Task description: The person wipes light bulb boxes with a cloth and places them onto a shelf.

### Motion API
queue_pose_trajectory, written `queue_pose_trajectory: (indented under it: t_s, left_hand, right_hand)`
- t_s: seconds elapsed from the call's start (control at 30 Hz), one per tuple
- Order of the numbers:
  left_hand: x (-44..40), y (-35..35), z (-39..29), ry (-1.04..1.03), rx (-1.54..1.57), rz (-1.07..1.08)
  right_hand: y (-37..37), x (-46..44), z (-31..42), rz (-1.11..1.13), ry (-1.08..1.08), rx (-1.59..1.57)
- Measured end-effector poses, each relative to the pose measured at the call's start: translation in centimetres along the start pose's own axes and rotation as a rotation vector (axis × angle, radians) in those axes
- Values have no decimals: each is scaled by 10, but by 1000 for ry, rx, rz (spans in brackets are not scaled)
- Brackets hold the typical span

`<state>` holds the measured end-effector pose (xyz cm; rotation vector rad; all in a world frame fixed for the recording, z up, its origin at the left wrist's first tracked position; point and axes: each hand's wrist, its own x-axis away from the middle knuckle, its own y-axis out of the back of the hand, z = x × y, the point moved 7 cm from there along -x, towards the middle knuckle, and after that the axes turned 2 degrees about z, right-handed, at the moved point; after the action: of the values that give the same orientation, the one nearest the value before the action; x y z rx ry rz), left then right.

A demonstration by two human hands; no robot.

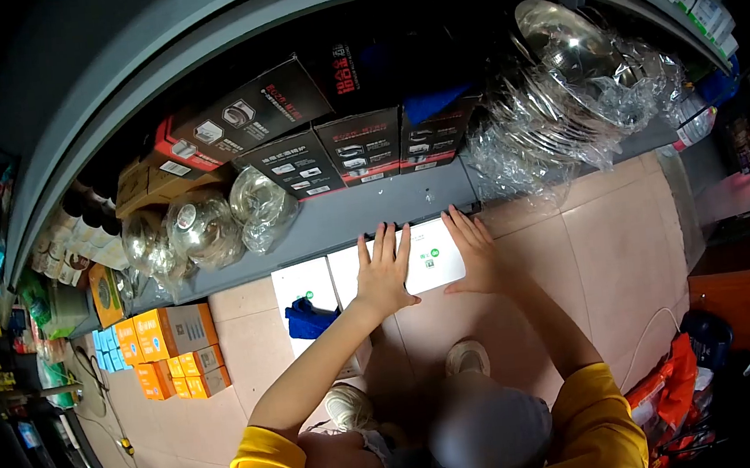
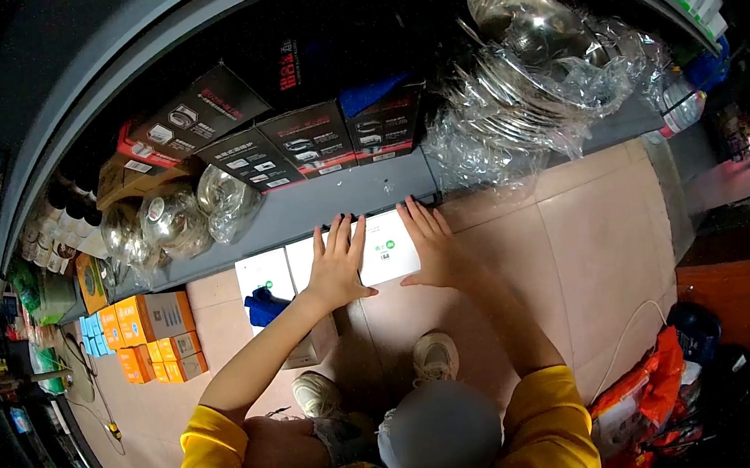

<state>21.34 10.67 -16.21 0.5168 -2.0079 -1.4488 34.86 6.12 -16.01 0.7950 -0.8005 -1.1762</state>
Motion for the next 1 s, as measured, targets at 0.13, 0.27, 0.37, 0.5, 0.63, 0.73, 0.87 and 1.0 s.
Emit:
queue_pose_trajectory:
  t_s: [0.13, 0.27, 0.37, 0.5, 0.63, 0.73, 0.87, 1.0]
  left_hand:
    - [0, -1, 0, -9, -19, -28]
    - [-1, -2, 0, -19, -11, -37]
    - [-1, 0, 0, -23, 5, -55]
    - [-1, 0, 0, -69, 38, -88]
    - [-1, -1, -5, -125, 70, -50]
    - [-4, 1, -11, -157, 23, -38]
    - [-12, -2, -22, -198, 36, -25]
    - [-15, -4, -33, -170, 113, 38]
  right_hand:
    - [-4, -1, -3, 1, -4, -5]
    - [-5, -1, -3, -11, 12, -49]
    - [-4, 0, -2, -20, 20, -81]
    - [-5, 4, -4, -31, -35, -215]
    - [-2, 10, -2, -79, 21, -248]
    - [-4, 15, -7, -75, -13, -245]
    - [-5, 25, -17, -124, -13, -275]
    - [0, 38, -25, -145, -43, -308]
